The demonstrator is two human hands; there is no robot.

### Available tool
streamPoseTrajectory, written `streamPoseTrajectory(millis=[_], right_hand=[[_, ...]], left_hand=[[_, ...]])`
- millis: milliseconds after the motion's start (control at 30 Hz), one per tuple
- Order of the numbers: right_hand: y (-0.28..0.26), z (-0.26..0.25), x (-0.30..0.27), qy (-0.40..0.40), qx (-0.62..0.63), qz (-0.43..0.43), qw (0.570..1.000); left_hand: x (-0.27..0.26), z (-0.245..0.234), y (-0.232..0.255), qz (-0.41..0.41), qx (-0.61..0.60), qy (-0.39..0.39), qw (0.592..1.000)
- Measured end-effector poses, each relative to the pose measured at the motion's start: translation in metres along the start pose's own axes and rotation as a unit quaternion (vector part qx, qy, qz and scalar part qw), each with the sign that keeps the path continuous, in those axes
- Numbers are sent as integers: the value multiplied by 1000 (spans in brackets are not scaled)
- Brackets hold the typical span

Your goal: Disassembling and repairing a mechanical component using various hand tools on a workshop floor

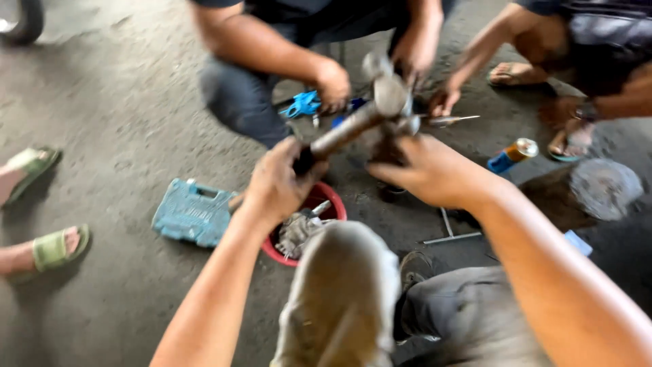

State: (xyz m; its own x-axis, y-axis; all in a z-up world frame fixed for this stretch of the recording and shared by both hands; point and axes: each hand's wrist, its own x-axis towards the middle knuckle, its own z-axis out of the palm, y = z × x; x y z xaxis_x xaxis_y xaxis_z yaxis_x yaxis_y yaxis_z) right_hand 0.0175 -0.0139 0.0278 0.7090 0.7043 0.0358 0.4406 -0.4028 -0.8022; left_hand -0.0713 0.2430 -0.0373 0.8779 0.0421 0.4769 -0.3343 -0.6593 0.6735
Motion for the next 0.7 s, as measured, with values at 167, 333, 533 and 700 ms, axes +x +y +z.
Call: streamPoseTrajectory(millis=[167,333,533,700], right_hand=[[112,-6,-55,-169,-265,339,886],[187,11,-104,-51,-170,447,877],[228,39,-114,5,-192,399,897],[210,43,-41,146,-206,235,939]], left_hand=[[-139,32,-95,-333,131,-95,929],[-251,76,-151,-533,177,-121,818],[-350,98,-204,-579,242,-122,769],[-386,82,-195,-626,214,-158,733]])
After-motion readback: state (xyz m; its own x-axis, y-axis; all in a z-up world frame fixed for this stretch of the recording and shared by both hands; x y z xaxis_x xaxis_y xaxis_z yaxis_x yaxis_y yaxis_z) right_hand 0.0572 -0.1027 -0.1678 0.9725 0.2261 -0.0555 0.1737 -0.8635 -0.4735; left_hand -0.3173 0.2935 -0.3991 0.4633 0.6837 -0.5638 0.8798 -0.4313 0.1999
